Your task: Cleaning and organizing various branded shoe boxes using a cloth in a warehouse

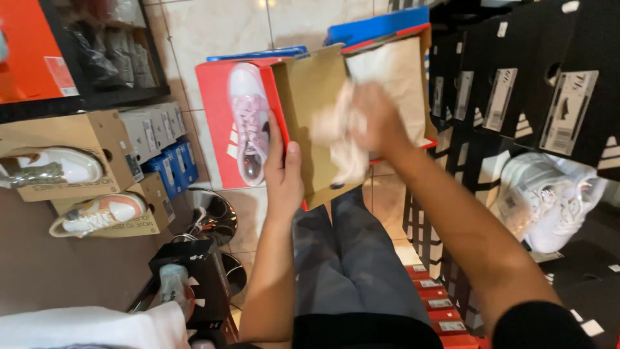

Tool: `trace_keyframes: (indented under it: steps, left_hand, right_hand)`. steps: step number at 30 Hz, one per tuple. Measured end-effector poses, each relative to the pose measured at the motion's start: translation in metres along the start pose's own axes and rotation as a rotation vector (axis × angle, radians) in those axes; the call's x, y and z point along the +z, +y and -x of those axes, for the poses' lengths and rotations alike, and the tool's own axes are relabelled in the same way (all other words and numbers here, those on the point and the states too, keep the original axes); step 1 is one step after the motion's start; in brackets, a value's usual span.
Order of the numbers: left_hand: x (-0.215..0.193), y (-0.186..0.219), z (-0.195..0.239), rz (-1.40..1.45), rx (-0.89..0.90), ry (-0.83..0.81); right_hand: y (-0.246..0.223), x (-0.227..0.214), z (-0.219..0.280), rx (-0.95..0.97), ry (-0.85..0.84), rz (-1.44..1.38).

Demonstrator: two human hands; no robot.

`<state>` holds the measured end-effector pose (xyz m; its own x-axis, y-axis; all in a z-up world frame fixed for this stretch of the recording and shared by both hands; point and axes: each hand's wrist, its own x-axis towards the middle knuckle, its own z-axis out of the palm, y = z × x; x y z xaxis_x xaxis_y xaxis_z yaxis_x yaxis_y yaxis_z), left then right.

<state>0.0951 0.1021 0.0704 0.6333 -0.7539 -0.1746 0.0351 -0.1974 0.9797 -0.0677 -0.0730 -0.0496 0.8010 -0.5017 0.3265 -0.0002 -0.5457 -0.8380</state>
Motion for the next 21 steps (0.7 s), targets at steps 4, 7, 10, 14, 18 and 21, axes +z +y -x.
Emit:
trace_keyframes:
  steps: [4, 7, 10, 14, 18, 21]
  left_hand:
    - [0.011, 0.024, -0.003, -0.019, 0.034, -0.019]
    - [0.024, 0.034, -0.003, 0.027, 0.058, -0.056]
    - [0.051, 0.032, -0.005, 0.113, 0.043, -0.076]
    - [0.089, -0.023, -0.023, -0.07, 0.106, -0.065]
    - [0.128, -0.056, -0.028, -0.256, 0.013, -0.023]
    - [0.148, -0.087, -0.028, -0.363, -0.084, 0.044]
  right_hand:
    - [-0.036, -0.021, -0.046, 0.051, 0.027, 0.234]
    - [-0.079, -0.064, -0.001, 0.213, -0.017, -0.059]
    - [-0.092, -0.128, 0.104, 0.485, 0.024, -0.192]
    - [-0.13, -0.162, 0.15, 0.706, -0.078, -0.44]
    - [-0.143, -0.154, 0.11, 1.158, -0.275, -0.159]
    - [-0.095, -0.123, 0.113, 1.106, -0.02, -0.283]
